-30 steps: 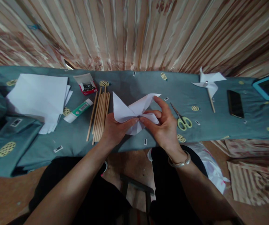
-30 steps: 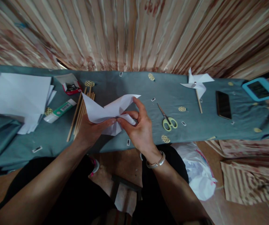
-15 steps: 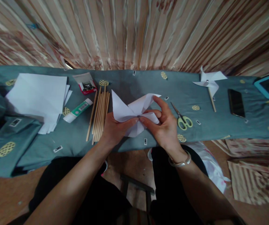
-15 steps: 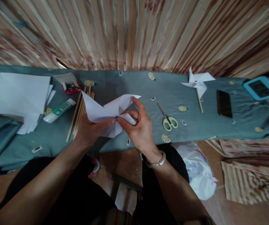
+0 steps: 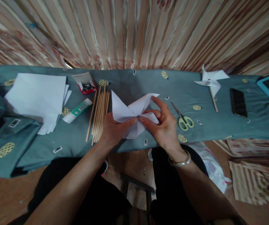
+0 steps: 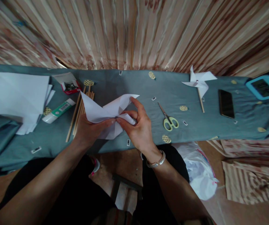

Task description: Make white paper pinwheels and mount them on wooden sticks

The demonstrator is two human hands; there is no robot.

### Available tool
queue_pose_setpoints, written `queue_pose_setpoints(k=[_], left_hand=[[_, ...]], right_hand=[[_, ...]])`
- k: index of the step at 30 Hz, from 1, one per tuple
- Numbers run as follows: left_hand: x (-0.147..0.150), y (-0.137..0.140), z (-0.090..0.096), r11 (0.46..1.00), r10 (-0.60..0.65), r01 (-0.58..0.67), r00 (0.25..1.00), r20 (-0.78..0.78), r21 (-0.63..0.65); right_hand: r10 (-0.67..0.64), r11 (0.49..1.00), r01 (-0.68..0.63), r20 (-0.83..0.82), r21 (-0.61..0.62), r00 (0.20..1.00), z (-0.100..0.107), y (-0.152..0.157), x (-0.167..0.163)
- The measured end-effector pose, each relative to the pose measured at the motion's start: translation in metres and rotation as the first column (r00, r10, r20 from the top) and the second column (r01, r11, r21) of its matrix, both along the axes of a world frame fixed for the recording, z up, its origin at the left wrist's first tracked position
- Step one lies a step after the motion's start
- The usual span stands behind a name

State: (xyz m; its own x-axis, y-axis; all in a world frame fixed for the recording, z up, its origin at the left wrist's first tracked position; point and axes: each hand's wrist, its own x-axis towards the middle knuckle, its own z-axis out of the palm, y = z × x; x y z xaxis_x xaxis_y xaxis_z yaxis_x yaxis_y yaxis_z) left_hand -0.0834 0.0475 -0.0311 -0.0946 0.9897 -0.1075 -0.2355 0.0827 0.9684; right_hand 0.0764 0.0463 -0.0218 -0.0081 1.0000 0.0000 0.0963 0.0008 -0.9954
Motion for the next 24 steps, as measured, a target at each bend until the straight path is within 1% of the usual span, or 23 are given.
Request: queue_pose_setpoints(k=[4,12,19,24], left_hand=[[-0.0011,0.001,-0.001,1.0,-0.006,0.006,1.0,-0.02,-0.016],[-0.0018,0.0022,-0.0003,1.0,0.004,-0.002,0.998,-0.06,0.023],[-0.0024,0.0007,-0.0023,0.999,0.026,-0.028,0.996,-0.082,-0.032],[-0.0024,0.0018,0.0004,0.998,0.037,-0.041,0.994,-0.1,-0.037]], right_hand=[[0.009,1.0,-0.009,0.015,-0.006,1.0,-0.0013,0.0004,-0.0001],[-0.028,0.999,0.025,-0.051,-0.048,0.998,0.0003,0.0016,-0.0035],[-0.022,0.999,0.02,-0.032,-0.049,0.999,0.0002,0.0023,-0.0041],[-0.019,0.999,0.017,-0.042,-0.051,0.999,-0.0002,0.0028,-0.0041]])
